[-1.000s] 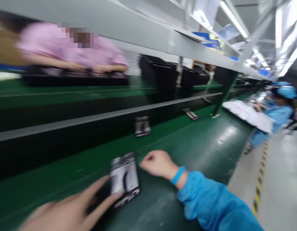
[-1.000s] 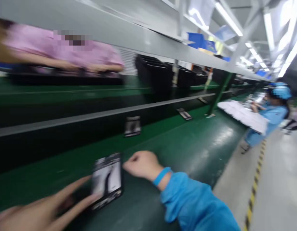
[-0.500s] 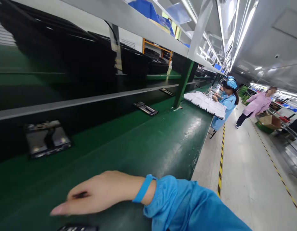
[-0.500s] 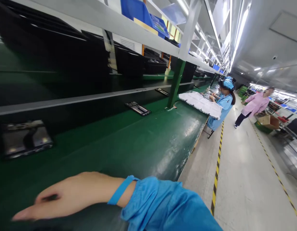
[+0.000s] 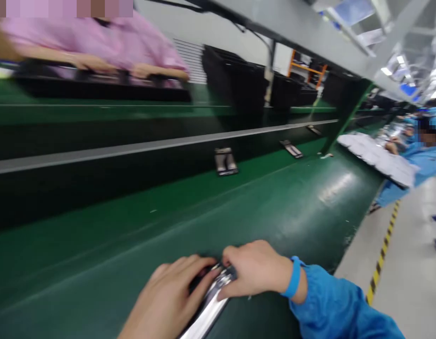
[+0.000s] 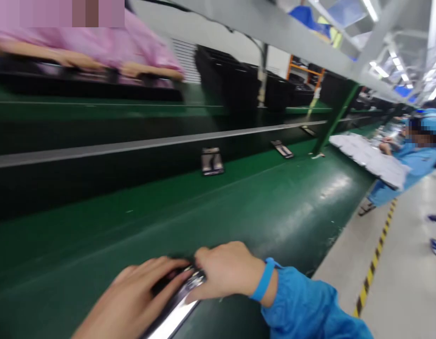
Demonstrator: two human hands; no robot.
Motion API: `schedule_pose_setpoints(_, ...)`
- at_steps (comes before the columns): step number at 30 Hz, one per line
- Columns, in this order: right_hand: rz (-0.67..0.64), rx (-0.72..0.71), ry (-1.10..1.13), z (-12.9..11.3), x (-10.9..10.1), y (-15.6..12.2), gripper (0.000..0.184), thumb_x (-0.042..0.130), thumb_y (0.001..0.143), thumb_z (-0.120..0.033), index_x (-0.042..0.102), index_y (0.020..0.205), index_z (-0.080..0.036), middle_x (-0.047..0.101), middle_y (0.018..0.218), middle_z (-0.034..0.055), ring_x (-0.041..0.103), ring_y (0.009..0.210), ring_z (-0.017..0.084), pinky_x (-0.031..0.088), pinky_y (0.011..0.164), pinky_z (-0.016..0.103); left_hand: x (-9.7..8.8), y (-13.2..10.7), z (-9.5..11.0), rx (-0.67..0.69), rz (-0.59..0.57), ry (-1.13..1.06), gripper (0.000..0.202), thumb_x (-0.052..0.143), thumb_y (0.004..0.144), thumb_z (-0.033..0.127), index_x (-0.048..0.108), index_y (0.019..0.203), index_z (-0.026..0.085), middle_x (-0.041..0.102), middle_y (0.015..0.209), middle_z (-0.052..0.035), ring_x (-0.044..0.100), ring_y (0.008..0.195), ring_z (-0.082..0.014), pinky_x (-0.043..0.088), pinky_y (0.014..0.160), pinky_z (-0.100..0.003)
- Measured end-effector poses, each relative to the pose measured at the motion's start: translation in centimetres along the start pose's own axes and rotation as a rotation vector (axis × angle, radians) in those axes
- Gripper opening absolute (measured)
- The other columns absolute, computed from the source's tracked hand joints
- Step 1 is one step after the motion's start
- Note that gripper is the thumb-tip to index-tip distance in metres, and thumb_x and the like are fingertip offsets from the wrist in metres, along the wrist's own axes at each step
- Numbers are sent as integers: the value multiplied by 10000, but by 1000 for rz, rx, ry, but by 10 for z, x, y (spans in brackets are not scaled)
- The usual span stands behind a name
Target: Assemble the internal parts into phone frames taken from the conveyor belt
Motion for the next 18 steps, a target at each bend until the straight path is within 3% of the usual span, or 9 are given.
schedule_pose_setpoints(5,19,97,34,2,-1,-19,459,822,759,-537,611,1037,-238,740,899,30,717,837,277,400,653,295,-18,7,29,13,-55,-38,341,390,1022,369,691,920,245,692,855,-31,615,823,-195,370,767,-349)
schedule_pose_setpoints(10,-29,113,24,1,-3,-25,373,788,799,-499,609,985,-228,724,850,19,695,800,255,330,633,292,-17,1,31,-66,-79,-63,167,516,978,335,636,999,221,684,931,-34,599,866,-198,362,768,-344)
schedule_pose_setpoints(14,-83,145,19,2,2,-28,358,787,802,-505,611,943,-227,715,833,12,682,785,253,289,612,296,-13,0,30,-80,-121,-61,165,540,956,312,594,846,201,636,756,-9,574,747,-183,352,712,-330)
schedule_pose_setpoints(18,-91,178,27,0,7,-33,314,758,827,-491,604,892,-226,692,766,5,666,742,246,246,584,301,-22,-2,33,-30,-152,-72,200,513,957,276,560,780,193,630,772,-12,561,735,-175,353,690,-320)
Point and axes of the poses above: each hand's wrist, its own y-axis towards the middle knuckle, its own x-axis out of the palm, z = x × y, the point moved 7 cm from there along y, towards the middle knuckle
